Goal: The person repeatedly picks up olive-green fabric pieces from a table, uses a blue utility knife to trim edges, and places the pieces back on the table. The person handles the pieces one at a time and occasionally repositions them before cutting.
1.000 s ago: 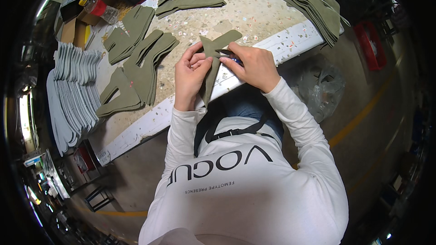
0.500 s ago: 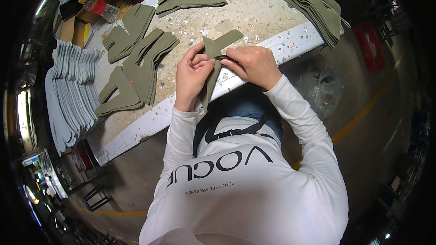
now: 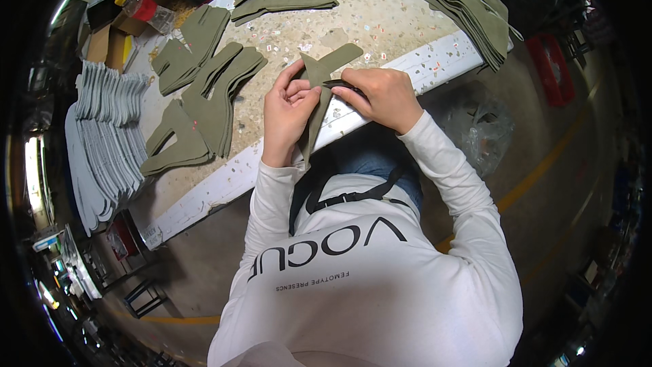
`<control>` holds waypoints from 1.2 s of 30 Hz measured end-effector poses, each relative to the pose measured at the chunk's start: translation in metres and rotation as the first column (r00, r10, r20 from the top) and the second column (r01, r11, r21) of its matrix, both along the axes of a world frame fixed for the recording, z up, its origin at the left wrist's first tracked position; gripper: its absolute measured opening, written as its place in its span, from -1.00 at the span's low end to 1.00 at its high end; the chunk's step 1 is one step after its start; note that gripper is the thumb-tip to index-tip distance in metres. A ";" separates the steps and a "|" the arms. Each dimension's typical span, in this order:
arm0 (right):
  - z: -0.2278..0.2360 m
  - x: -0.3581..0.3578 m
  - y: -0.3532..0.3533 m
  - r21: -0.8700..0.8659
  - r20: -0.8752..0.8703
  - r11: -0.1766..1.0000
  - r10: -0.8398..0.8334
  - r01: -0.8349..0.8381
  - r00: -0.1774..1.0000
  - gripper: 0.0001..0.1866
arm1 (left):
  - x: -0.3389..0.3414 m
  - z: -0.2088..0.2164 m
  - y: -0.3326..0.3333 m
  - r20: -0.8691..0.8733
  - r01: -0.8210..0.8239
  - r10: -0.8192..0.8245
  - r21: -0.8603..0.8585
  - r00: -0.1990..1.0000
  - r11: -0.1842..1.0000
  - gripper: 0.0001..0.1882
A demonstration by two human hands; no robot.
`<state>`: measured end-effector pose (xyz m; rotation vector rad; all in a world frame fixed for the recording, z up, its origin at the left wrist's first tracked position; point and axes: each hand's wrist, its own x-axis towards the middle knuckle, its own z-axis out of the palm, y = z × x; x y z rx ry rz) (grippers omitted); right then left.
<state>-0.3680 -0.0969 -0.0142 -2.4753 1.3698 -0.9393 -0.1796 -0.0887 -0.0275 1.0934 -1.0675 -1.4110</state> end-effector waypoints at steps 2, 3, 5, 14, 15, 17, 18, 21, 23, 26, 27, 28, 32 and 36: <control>-0.001 0.001 0.000 -0.013 -0.013 1.000 -0.005 0.005 1.000 -0.71 | 0.000 0.000 0.000 0.012 0.004 -0.004 -0.004 1.000 1.000 -0.37; -0.001 0.001 0.001 -0.027 -0.026 1.000 -0.008 0.008 1.000 -0.71 | 0.000 -0.001 0.000 0.013 0.002 -0.002 -0.007 1.000 1.000 -0.37; -0.001 0.002 0.001 -0.050 -0.051 0.999 -0.012 0.009 0.999 -0.71 | 0.000 -0.001 0.000 0.019 0.005 -0.005 0.001 1.000 1.000 -0.37; -0.006 0.003 0.002 -0.076 -0.046 0.997 -0.021 0.017 0.999 -0.75 | 0.000 -0.001 0.001 0.020 0.008 -0.008 0.001 1.000 1.000 -0.36; -0.006 0.003 0.002 -0.048 0.006 0.998 -0.029 0.029 1.000 -0.75 | -0.001 0.000 0.001 0.011 0.003 -0.003 0.003 1.000 1.000 -0.36; -0.004 0.001 0.001 0.002 0.124 0.998 -0.057 0.057 0.991 -0.74 | -0.003 0.002 0.001 0.017 -0.030 0.032 -0.076 0.999 0.997 -0.39; -0.002 -0.001 -0.001 0.026 0.146 0.990 -0.138 0.136 0.980 -0.73 | -0.005 0.004 0.002 0.033 -0.053 0.056 -0.081 0.998 0.995 -0.41; 0.007 -0.022 -0.010 0.163 0.153 0.923 -0.372 0.348 0.915 -0.68 | -0.014 0.010 0.008 0.308 -0.092 0.225 -0.392 0.924 0.915 -0.46; 0.013 -0.041 -0.020 0.135 0.090 0.902 -0.423 0.409 0.902 -0.67 | -0.017 0.015 0.020 0.494 0.123 0.162 -0.494 0.854 0.861 -0.50; 0.011 -0.065 -0.032 -0.022 -0.013 0.886 -0.463 0.463 0.886 -0.66 | -0.021 0.020 0.037 0.662 0.377 0.059 -0.495 0.747 0.783 -0.55; 0.009 -0.070 -0.036 -0.032 -0.034 0.880 -0.476 0.475 0.879 -0.67 | -0.020 0.021 0.044 0.674 0.381 0.074 -0.500 0.735 0.778 -0.57; 0.007 -0.075 -0.039 -0.052 -0.055 0.875 -0.484 0.482 0.873 -0.66 | -0.019 0.022 0.050 0.686 0.385 0.085 -0.502 0.723 0.774 -0.58; 0.004 -0.082 -0.046 -0.156 -0.061 0.873 -0.475 0.461 0.878 -0.66 | -0.001 0.026 0.062 0.733 0.321 0.182 -0.489 0.656 0.812 -0.62; -0.004 -0.067 -0.041 -0.038 -0.040 0.917 -0.399 0.397 0.916 -0.60 | 0.013 0.033 0.051 0.754 0.253 0.286 -0.510 0.592 0.822 -0.68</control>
